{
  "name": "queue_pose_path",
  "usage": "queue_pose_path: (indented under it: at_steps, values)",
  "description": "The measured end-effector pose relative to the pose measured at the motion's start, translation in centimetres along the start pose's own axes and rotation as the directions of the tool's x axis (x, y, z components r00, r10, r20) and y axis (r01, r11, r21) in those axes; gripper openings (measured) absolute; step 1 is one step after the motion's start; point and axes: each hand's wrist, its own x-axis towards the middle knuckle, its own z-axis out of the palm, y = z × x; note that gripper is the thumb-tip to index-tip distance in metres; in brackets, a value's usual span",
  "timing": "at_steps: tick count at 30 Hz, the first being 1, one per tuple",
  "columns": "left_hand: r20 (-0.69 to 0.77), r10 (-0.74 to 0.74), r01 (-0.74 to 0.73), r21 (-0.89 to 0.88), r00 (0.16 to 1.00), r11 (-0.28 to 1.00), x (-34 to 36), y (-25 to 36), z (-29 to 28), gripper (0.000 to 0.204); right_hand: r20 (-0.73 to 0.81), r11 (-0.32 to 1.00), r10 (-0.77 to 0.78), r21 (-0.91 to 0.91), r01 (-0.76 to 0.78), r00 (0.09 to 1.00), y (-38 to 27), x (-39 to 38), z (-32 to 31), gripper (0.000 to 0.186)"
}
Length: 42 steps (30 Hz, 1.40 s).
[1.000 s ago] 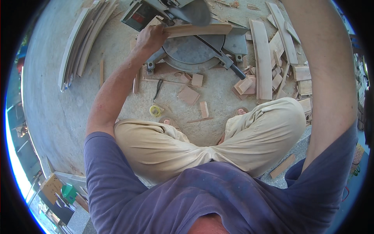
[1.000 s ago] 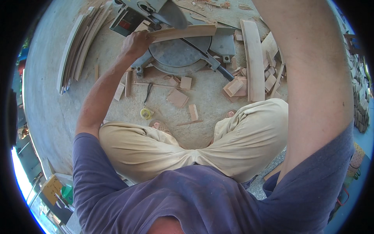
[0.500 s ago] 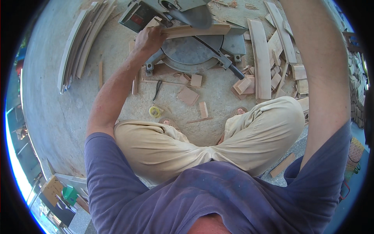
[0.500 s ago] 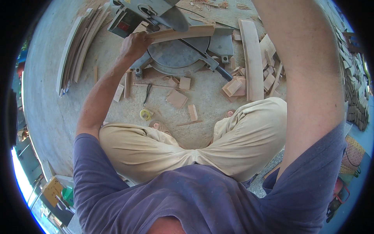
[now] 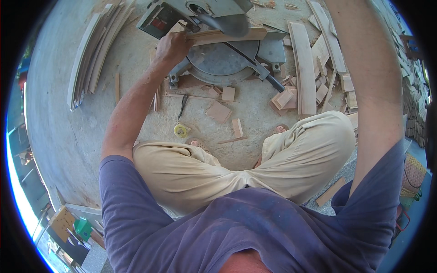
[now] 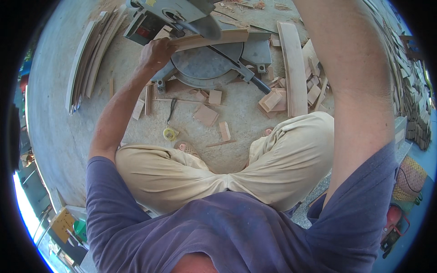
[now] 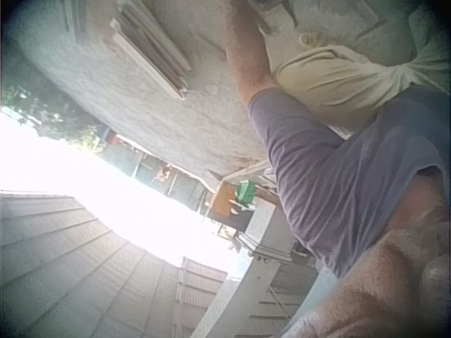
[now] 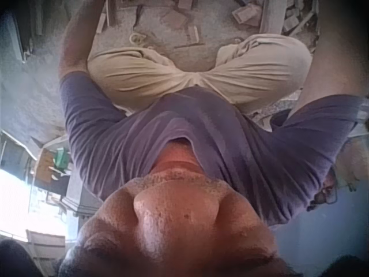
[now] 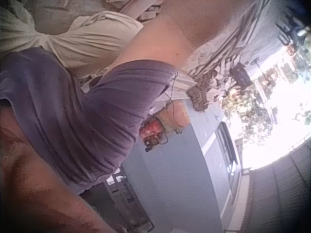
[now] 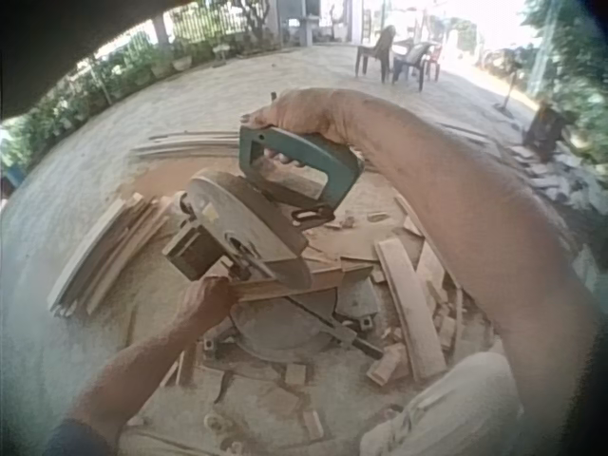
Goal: Measure and cut small pieces of wood using a miter saw.
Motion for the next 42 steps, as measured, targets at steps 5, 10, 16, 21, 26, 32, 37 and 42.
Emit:
queue_pose_path:
  at_steps: [5, 10, 16, 21, 26, 32, 37, 42]
  values:
    - [0.015, -0.011, 0.01, 0.042, 1.0, 0.999, 0.2, 0.0, 0.2, 0.041, 0.007, 0.997, -0.036, -0.071, 0.036, 0.999, 0.9, 0.3, -0.3, 0.041]
    - [-0.012, 0.016, -0.015, 0.039, 1.0, 0.999, 0.1, 0.0, 0.2, 0.04, 0.082, 0.958, -0.148, -0.235, 0.164, 0.985, 1.8, -0.4, -0.7, 0.046]
    - [0.0, 0.003, -0.003, 0.038, 1.0, 0.999, 0.2, 0.0, 0.3, 0.039, 0.063, 0.942, -0.131, -0.304, 0.144, 0.989, 1.7, -2.0, -0.5, 0.044]
    - [-0.001, -0.008, 0.008, 0.05, 1.0, 0.999, 0.2, 0.1, 0.2, 0.039, 0.004, 0.994, 0.033, -0.1, -0.032, 0.999, 2.2, -3.9, -0.5, 0.039]
    - [0.022, -0.034, 0.033, 0.056, 0.999, 0.998, 0.1, 0.4, 0.0, 0.04, 0.08, 0.986, -0.137, -0.088, 0.144, 0.987, 3.0, -4.3, -0.2, 0.043]
    - [0.008, -0.026, 0.025, 0.067, 1.0, 0.997, 0.0, 0.4, 0.1, 0.04, -0.047, 0.998, -0.062, -0.012, 0.061, 0.997, 3.4, -5.3, 0.1, 0.041]
    - [-0.027, -0.002, 0.003, 0.048, 1.0, 0.999, -0.1, 0.2, 0.4, 0.039, -0.056, 0.991, -0.135, -0.017, 0.135, 0.989, 3.7, -6.3, 0.3, 0.041]
    - [-0.013, -0.008, 0.009, 0.05, 1.0, 0.999, -0.1, 0.2, 0.5, 0.04, -0.142, 0.985, -0.086, -0.162, 0.063, 0.986, 4.2, -7.4, 0.3, 0.04]
